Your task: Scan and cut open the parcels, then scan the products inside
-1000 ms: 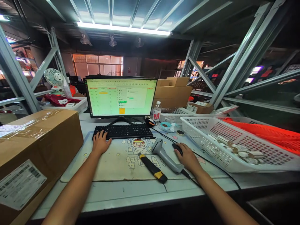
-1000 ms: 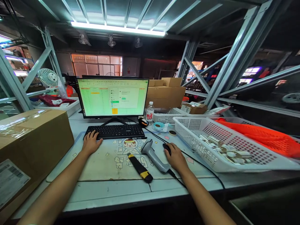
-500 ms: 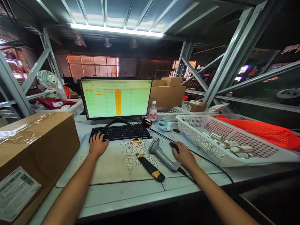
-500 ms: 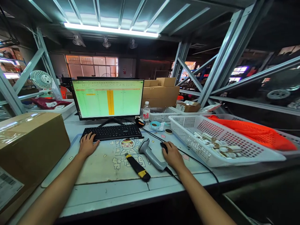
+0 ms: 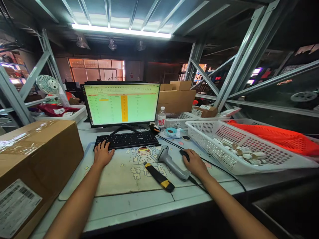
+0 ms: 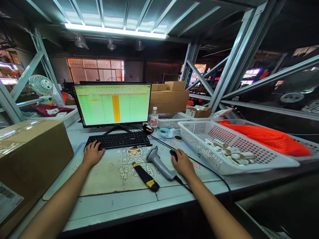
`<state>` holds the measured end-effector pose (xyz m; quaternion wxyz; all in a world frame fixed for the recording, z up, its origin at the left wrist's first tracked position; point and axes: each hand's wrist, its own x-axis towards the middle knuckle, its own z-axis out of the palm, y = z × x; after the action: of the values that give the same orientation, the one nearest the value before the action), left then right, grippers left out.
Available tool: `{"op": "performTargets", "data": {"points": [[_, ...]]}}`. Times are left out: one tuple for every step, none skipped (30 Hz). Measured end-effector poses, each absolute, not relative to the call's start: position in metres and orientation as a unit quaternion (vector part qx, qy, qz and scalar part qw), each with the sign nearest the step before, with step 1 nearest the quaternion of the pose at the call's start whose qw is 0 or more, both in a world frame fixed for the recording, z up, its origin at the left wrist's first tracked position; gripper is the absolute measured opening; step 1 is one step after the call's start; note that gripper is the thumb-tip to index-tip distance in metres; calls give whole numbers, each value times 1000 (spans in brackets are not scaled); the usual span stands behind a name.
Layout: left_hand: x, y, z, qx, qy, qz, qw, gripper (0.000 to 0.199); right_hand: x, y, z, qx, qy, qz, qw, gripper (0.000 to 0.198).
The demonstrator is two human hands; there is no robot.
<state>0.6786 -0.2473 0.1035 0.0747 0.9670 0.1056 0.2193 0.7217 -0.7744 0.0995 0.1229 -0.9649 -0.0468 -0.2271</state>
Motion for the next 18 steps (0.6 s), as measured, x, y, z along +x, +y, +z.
{"op": "performTargets", "data": {"points": [[679,-247,103,967,106,222,73,61,721,-774,100,-965,-47,-227,123,48],[679,-247,103,966,105,225,72,61,721,-773,100,-965,-46,-227,122,48],[679,-247,102,965,104,228,70,61,721,-773,101,-965,-46,-227,122,48],[680,-247,101,965,103,231,70,60,720,-772,101,-965,-45,-227,122,48],[680,-246,101,965,103,233,70,60,720,-772,101,-965,-44,-228,122,48],[680,-246,100,965,102,233,70,60,719,-771,102,-965,-43,-229,121,48],[680,-246,100,965,102,233,71,60,719,-771,102,-965,-42,-229,120,47],[680,-246,100,965,101,232,71,60,718,-770,103,-965,-40,-229,120,47],[680,-246,101,965,101,231,72,60,717,-770,105,-965,-38,-229,119,47],[680,-246,102,965,102,230,72,60,715,-769,106,-966,-36,-229,118,46],[679,-247,103,965,104,229,73,60,713,-769,108,-966,-35,-228,117,46],[678,-248,104,965,106,228,74,59,711,-769,109,-967,-35,-226,115,46],[677,-249,106,965,109,225,75,59,709,-768,111,-967,-37,-224,114,46],[676,-251,108,966,112,221,78,59,707,-768,112,-968,-40,-222,112,47],[675,-252,110,966,114,217,80,59,706,-769,113,-969,-43,-219,111,48],[674,-253,111,967,116,212,84,59,705,-770,114,-969,-47,-216,109,50],[674,-253,112,967,116,209,88,59,706,-771,114,-969,-53,-216,107,51],[673,-254,113,967,115,206,92,60,707,-773,113,-968,-60,-222,104,52]]}}
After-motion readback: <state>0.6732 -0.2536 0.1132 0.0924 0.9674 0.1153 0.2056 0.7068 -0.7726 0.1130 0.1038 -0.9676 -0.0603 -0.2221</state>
